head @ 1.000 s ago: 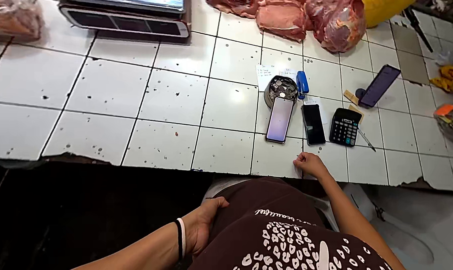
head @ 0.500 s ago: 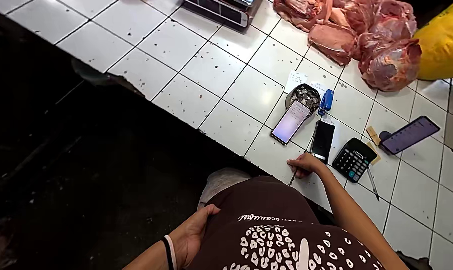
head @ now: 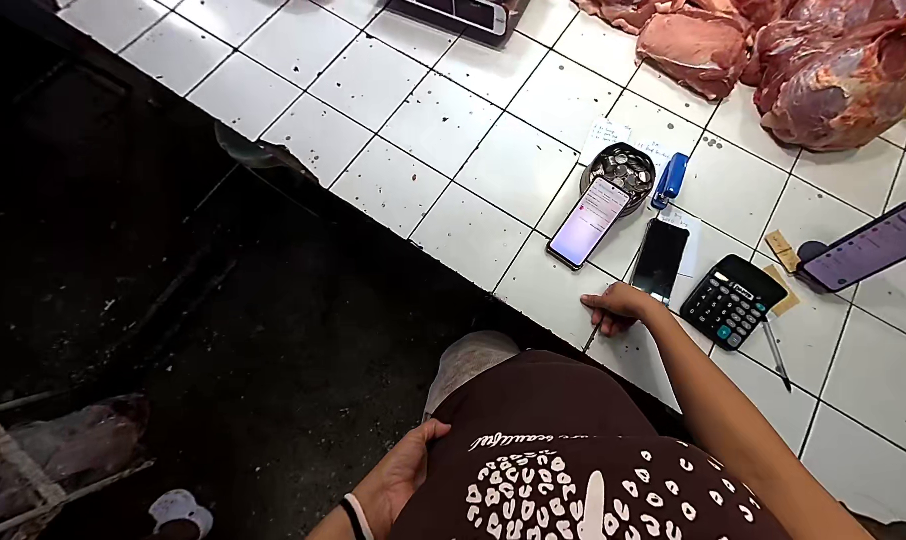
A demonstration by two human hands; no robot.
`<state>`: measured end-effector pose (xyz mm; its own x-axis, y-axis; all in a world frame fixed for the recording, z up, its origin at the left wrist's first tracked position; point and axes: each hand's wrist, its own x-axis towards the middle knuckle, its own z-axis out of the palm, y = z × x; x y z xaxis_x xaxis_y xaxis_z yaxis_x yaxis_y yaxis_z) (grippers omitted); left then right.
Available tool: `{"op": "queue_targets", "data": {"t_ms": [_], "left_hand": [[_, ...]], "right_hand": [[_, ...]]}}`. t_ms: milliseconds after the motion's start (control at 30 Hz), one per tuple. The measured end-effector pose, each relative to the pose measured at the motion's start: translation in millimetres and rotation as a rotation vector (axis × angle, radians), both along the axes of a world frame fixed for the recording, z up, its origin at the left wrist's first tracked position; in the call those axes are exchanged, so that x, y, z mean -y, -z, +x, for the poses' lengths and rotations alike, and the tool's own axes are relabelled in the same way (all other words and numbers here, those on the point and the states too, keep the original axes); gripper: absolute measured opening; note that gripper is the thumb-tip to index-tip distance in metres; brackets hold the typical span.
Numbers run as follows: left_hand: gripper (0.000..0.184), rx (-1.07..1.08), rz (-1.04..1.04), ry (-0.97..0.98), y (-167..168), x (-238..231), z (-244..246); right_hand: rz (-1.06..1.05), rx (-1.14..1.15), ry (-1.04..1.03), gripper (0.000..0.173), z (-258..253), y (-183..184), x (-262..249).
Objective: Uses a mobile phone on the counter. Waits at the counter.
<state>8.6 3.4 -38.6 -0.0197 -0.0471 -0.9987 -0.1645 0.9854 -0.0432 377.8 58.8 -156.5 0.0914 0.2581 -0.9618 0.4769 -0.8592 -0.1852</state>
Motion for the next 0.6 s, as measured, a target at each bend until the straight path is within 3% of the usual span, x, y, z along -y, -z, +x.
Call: {"op": "queue_targets", "data": {"t_ms": [200,400,600], "left_hand": [[0.021,0.030,-0.077,0.116,11,-34,1],[0.023,0.006,-0.072,0.306,-2,-84,9],[0.021,-0.030,-0.046,0.460,-17,-137,10]], "right_hand": [[0.081,0.090,0.043,0.058,-6,3,11],[0.131,0.204,0.037,0.060,-14,1,19],[0.130,0.234,0.161,0.055,-17,2,20]]}}
